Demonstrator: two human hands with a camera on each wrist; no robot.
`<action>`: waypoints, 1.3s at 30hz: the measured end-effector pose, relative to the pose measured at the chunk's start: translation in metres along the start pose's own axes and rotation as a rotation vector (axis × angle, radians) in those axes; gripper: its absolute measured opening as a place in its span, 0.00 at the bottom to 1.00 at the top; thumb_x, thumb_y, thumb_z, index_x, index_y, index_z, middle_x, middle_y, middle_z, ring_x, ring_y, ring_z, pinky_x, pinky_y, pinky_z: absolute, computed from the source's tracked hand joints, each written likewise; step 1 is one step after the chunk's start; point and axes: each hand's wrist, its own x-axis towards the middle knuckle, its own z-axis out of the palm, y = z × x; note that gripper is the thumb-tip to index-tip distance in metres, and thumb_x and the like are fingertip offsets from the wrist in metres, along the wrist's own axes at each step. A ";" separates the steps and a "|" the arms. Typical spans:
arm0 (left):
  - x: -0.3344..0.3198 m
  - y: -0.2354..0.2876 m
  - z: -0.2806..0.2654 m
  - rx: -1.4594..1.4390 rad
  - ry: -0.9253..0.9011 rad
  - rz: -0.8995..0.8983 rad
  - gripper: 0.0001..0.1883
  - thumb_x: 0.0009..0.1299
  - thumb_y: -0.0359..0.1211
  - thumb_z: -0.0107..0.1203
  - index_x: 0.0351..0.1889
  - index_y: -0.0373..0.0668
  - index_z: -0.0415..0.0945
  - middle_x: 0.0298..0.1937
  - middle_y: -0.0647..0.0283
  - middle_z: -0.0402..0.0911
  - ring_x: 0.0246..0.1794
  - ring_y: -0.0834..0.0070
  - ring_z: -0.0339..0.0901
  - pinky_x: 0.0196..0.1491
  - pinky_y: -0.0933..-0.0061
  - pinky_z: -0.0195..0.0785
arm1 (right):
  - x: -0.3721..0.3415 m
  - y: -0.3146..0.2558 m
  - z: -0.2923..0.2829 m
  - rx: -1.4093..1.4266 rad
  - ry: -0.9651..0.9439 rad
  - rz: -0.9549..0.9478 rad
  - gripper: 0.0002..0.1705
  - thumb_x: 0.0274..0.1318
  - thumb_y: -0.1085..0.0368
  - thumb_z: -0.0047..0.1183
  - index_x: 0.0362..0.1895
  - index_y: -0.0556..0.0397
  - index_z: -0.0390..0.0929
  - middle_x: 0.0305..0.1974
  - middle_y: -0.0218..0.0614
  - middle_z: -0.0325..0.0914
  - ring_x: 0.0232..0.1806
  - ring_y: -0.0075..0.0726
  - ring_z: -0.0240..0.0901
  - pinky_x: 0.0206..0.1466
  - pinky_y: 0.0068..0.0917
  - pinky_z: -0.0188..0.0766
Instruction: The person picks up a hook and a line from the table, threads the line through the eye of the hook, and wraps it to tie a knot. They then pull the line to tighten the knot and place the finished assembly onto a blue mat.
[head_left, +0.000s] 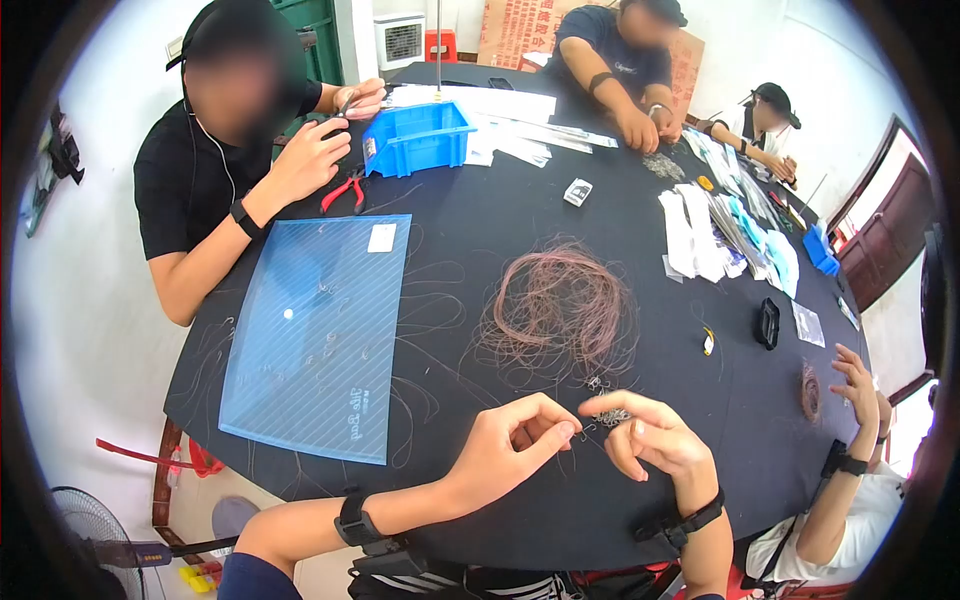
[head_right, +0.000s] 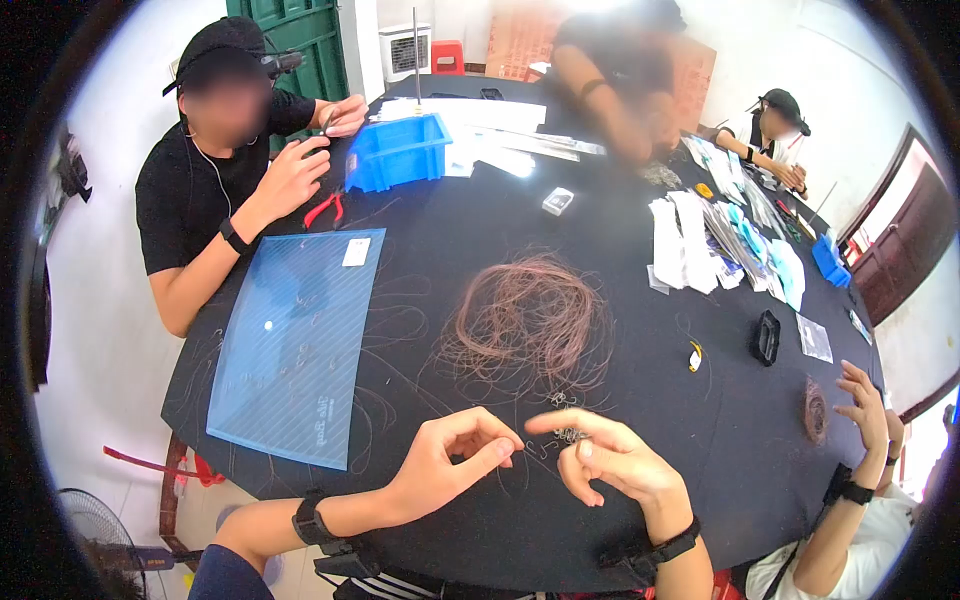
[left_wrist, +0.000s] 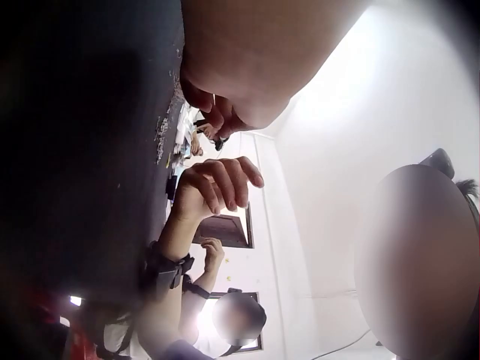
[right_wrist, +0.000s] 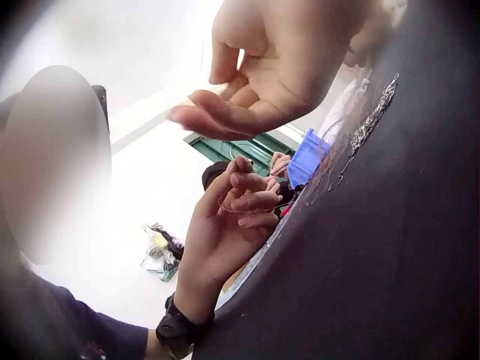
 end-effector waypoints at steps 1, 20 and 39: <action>-0.001 0.002 -0.001 0.016 -0.013 -0.028 0.08 0.69 0.32 0.52 0.39 0.37 0.77 0.33 0.67 0.79 0.34 0.86 0.75 0.34 0.87 0.65 | 0.000 0.000 -0.002 -0.039 -0.034 0.033 0.26 0.64 0.54 0.44 0.52 0.69 0.68 0.15 0.31 0.66 0.16 0.22 0.63 0.20 0.18 0.59; -0.003 -0.002 0.005 0.178 -0.318 0.181 0.06 0.66 0.32 0.56 0.38 0.44 0.81 0.33 0.70 0.82 0.27 0.86 0.74 0.23 0.84 0.59 | 0.000 0.026 -0.023 0.623 -0.054 -0.484 0.11 0.60 0.62 0.47 0.40 0.56 0.74 0.41 0.44 0.75 0.42 0.45 0.71 0.56 0.49 0.62; -0.010 -0.011 0.011 0.220 -0.831 0.273 0.05 0.64 0.33 0.56 0.36 0.47 0.80 0.31 0.69 0.80 0.25 0.79 0.74 0.26 0.78 0.66 | 0.001 0.023 -0.020 0.366 0.159 -0.274 0.15 0.60 0.71 0.45 0.51 0.61 0.71 0.50 0.49 0.74 0.09 0.09 0.55 0.11 0.10 0.59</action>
